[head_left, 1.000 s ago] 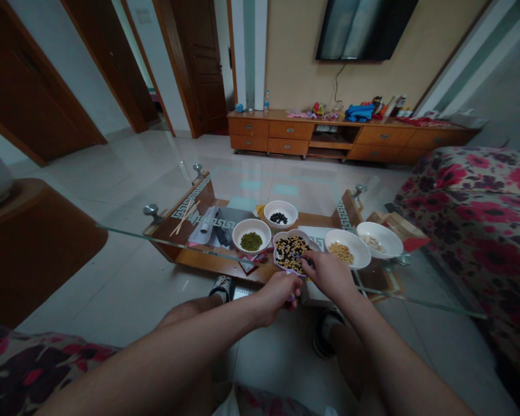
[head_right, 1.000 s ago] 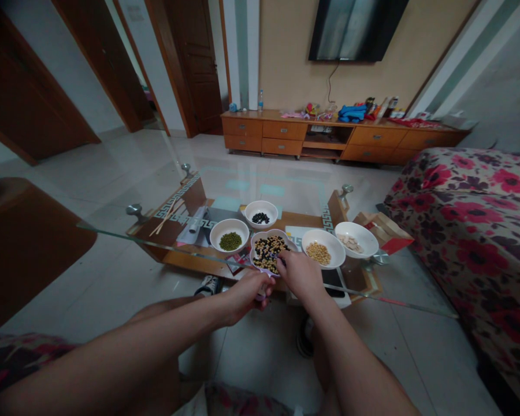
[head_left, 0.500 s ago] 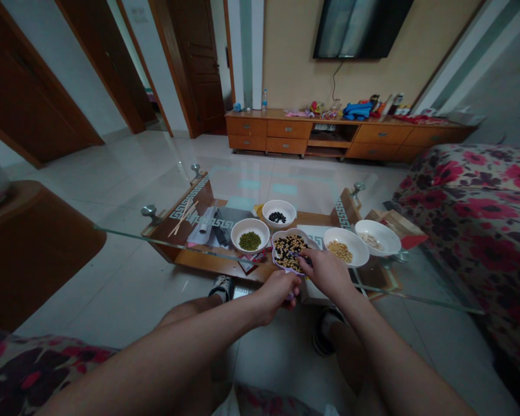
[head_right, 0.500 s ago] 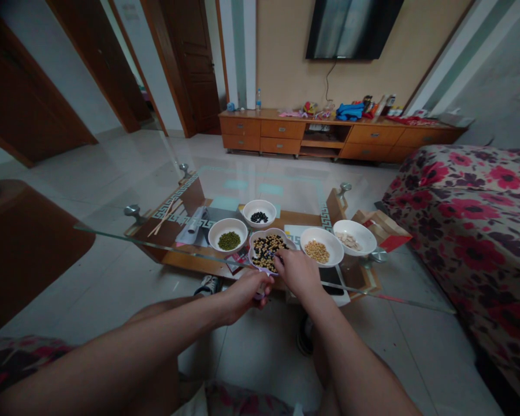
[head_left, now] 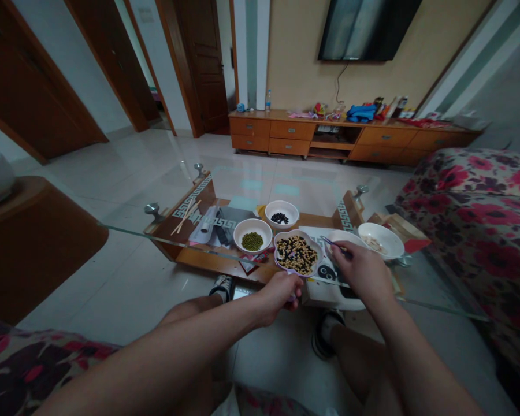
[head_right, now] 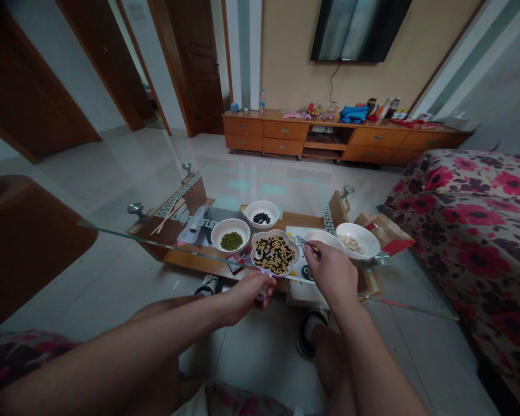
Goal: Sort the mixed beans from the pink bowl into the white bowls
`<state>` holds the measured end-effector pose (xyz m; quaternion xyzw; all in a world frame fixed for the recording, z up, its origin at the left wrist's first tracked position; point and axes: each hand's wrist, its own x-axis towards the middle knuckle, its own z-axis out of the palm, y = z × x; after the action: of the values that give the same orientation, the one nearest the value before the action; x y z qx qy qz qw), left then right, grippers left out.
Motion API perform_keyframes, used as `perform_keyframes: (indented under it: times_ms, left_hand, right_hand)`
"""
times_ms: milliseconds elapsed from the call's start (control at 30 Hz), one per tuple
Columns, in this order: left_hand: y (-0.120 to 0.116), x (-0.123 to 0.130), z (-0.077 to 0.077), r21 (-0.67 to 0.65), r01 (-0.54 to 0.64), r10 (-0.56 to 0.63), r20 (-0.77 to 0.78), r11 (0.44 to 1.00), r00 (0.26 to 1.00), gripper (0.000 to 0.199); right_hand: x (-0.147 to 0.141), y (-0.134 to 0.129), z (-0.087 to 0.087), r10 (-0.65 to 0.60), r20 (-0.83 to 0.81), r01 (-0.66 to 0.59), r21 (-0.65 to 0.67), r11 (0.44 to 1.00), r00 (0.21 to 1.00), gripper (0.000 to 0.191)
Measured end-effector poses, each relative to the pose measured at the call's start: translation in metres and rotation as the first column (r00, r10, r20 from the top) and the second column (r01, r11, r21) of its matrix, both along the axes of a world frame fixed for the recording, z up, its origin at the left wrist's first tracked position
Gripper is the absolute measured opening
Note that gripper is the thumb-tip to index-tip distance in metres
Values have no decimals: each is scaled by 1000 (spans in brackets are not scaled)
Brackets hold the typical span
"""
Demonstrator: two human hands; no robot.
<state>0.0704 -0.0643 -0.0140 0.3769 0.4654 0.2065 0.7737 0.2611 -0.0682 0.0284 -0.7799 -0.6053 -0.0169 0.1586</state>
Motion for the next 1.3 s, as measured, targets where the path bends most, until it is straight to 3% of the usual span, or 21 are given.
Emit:
perform_keyframes:
  times_ms: [133, 267, 467, 667, 1300]
  left_hand:
    - [0, 0, 0, 2, -1, 1, -16, 1000, 1000, 4]
    - [-1, 1, 0, 0, -2, 2, -16, 1000, 1000, 5]
    - [0, 0, -3, 3, -6, 6, 0, 1000, 1000, 6]
    - [0, 1, -3, 15, -11, 11, 1, 1000, 1000, 6]
    - [0, 1, -5, 23, -10, 11, -11, 1000, 1000, 6]
  right_hand:
    - [13, -5, 4, -161, 42, 163, -28, 986, 986, 40]
    - [11, -6, 2, -180, 59, 182, -23, 983, 982, 41]
    - [-5, -1, -5, 27, -4, -27, -76, 997, 1000, 35]
    - [-24, 2, -10, 202, -5, -199, -206, 958, 979, 32]
    - [-41, 7, -19, 311, 36, -292, -256, 922, 950, 31]
